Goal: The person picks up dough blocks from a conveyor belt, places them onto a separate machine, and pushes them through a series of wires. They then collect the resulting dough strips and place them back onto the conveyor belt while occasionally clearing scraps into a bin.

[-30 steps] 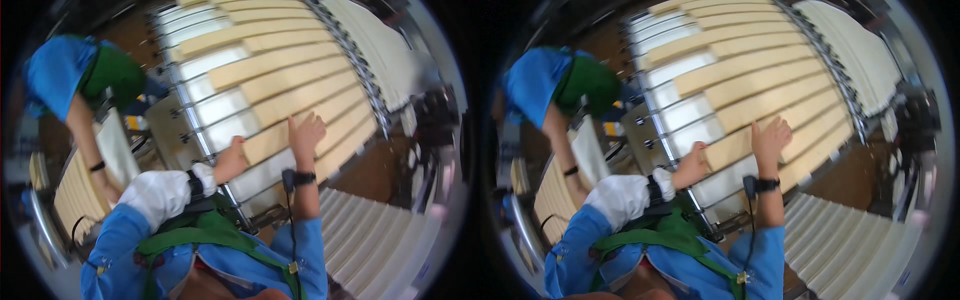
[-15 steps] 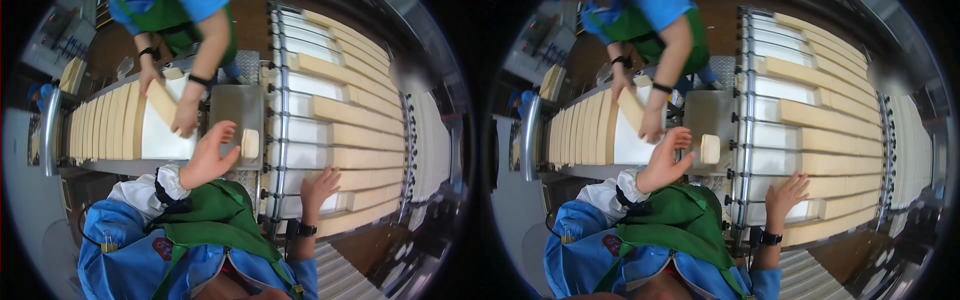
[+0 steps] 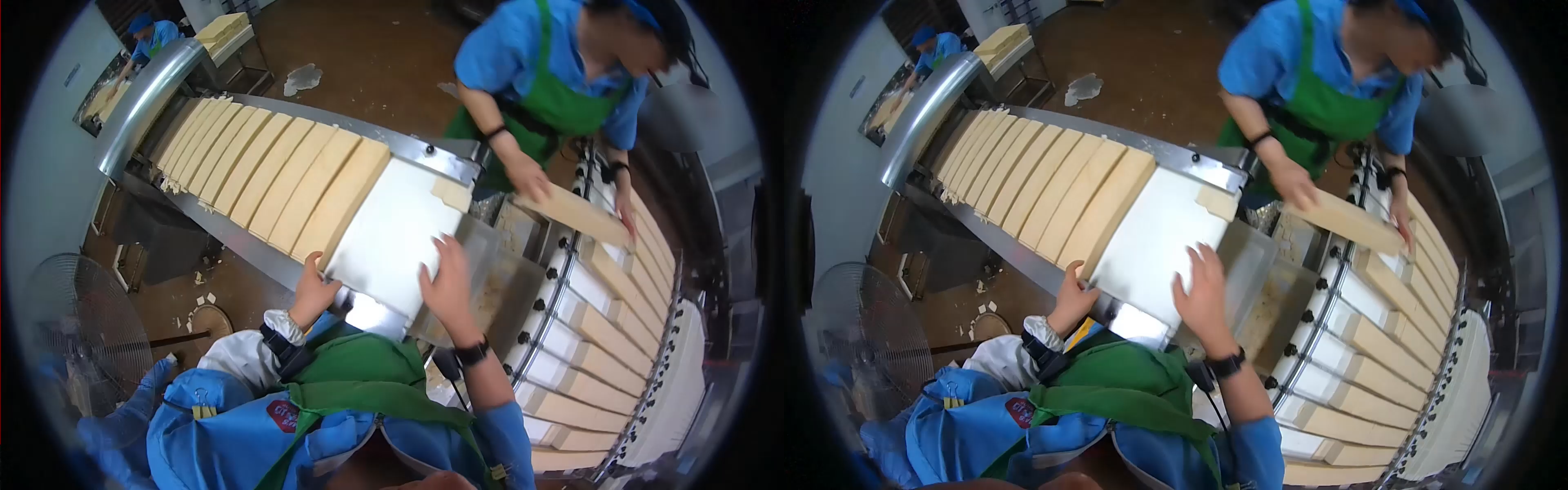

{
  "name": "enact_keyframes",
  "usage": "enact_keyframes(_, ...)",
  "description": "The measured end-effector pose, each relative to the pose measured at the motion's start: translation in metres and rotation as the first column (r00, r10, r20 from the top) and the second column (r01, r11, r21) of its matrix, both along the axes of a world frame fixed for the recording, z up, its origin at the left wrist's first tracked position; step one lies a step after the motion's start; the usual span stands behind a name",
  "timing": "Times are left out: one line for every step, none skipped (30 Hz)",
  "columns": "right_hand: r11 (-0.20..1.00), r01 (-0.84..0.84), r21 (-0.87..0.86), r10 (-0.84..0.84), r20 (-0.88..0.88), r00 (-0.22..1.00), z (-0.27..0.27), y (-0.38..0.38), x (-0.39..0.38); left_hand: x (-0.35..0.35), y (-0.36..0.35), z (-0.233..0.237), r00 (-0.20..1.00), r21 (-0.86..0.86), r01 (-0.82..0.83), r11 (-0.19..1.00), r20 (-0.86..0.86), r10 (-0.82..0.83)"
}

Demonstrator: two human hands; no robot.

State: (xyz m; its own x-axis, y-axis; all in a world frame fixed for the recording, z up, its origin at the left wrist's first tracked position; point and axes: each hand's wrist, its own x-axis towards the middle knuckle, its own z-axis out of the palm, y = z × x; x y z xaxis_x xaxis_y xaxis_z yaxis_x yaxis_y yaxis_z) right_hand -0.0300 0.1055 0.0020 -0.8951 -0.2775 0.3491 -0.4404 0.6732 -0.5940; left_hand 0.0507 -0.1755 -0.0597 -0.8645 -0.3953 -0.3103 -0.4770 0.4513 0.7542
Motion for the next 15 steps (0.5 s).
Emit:
enact_keyframes(0.998,-0.052,-0.036,0.054,0.059,0.997,-0.008,-0.032,-0.029,-0.004,-0.011,0.002,1.0,0.044,-0.012,0.999,0.024,0.011)
enact_keyframes(0.994,-0.107,-0.005,0.108,0.066,0.992,-0.022,-0.063,-0.059,-0.009,-0.021,0.008,0.999,0.087,-0.026,0.996,0.049,0.021)
enact_keyframes(0.99,-0.142,0.013,0.14,0.076,0.987,-0.035,-0.092,-0.088,-0.012,-0.033,0.01,0.997,0.127,-0.039,0.991,0.074,0.03)
enact_keyframes(0.987,-0.143,0.074,0.139,0.059,0.989,-0.046,-0.122,-0.117,-0.014,-0.046,-0.014,0.996,0.149,-0.022,0.989,0.094,0.008)
enact_keyframes(0.978,-0.133,0.158,0.121,0.08,0.989,-0.054,-0.147,-0.142,-0.017,-0.056,-0.026,0.996,0.181,-0.011,0.983,0.093,-0.006)
enact_keyframes(0.975,-0.117,0.191,0.106,0.066,0.992,-0.065,-0.169,-0.167,-0.019,-0.065,-0.034,0.995,0.213,0.001,0.977,0.093,-0.021)
enact_keyframes(0.969,-0.101,0.225,0.092,0.053,0.994,-0.078,-0.186,-0.186,-0.019,-0.072,-0.049,0.995,0.246,0.012,0.969,0.093,-0.036)
enact_keyframes(0.963,-0.072,0.26,0.059,0.06,0.996,-0.089,-0.196,-0.199,-0.014,-0.081,-0.104,0.992,0.245,0.094,0.965,-0.101,-0.071)
enact_keyframes(0.955,-0.048,0.291,0.03,0.065,0.997,-0.101,-0.203,-0.209,-0.018,-0.085,-0.089,0.994,0.343,0.075,0.936,0.051,-0.098)
enact_keyframes(0.948,-0.032,0.316,0.012,0.067,0.998,-0.111,-0.212,-0.219,-0.023,-0.082,-0.054,0.972,0.429,0.034,0.903,0.196,-0.13)
enact_keyframes(0.931,-0.035,0.363,-0.054,0.23,0.972,-0.124,-0.215,-0.222,-0.035,-0.091,-0.03,0.933,0.492,-0.035,0.87,0.327,-0.147)
enact_keyframes(0.959,-0.027,0.283,-0.036,0.214,0.976,-0.145,-0.212,-0.218,-0.035,-0.095,-0.044,0.951,0.53,0.001,0.848,0.263,-0.166)
enact_keyframes(0.984,-0.033,0.177,-0.001,0.188,0.982,-0.158,-0.208,-0.22,-0.029,-0.096,-0.062,0.963,0.575,0.069,0.815,0.176,-0.206)
enact_keyframes(0.967,-0.041,0.253,-0.027,0.26,0.965,-0.164,-0.206,-0.224,-0.03,-0.1,-0.077,0.966,0.622,0.134,0.772,0.092,-0.242)
enact_keyframes(0.86,-0.075,0.504,0.026,0.104,0.994,-0.199,-0.195,-0.236,-0.028,-0.104,-0.09,0.96,0.666,0.174,0.725,0.049,-0.275)
